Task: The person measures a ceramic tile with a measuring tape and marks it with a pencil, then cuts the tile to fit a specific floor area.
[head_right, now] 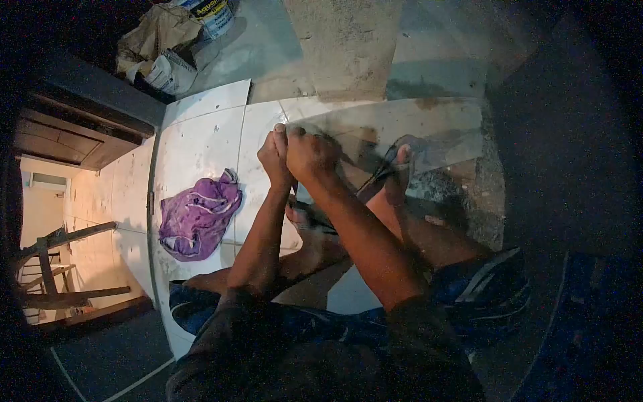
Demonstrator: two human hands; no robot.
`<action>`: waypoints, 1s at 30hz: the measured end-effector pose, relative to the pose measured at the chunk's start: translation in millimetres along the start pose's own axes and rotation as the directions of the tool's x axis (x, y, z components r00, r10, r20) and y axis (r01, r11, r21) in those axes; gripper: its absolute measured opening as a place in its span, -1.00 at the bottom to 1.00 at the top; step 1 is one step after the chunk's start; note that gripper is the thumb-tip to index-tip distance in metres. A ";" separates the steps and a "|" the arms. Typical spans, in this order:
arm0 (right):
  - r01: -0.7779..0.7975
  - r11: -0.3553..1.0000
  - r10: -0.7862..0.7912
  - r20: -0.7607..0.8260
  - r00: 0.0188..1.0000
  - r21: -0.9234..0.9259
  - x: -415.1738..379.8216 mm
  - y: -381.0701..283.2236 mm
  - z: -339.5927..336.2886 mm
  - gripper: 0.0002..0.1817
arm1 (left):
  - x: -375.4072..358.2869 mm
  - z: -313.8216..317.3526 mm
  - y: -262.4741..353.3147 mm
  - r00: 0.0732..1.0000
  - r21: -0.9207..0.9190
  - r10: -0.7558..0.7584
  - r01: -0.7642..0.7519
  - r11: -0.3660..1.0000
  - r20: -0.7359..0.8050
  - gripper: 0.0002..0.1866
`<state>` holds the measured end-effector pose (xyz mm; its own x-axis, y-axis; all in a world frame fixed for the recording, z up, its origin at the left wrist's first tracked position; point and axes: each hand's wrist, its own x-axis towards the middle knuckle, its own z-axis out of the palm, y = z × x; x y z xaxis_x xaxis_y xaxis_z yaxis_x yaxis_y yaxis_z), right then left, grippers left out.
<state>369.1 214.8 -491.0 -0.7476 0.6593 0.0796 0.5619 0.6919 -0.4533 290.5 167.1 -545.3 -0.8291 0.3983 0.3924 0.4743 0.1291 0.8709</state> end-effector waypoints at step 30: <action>0.011 1.000 -0.011 0.027 1.000 0.006 -49.8 27.7 -14.7 -0.82 | 0.1 11.5 10.1 0.995 -0.050 -0.090 0.087 0.995 -0.048 -0.49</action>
<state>427.1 205.4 -494.4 -0.7628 0.6437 0.0605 0.5519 0.6971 -0.4577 298.6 178.9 -539.9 -0.8815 0.3411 0.3266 0.3848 0.1180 0.9154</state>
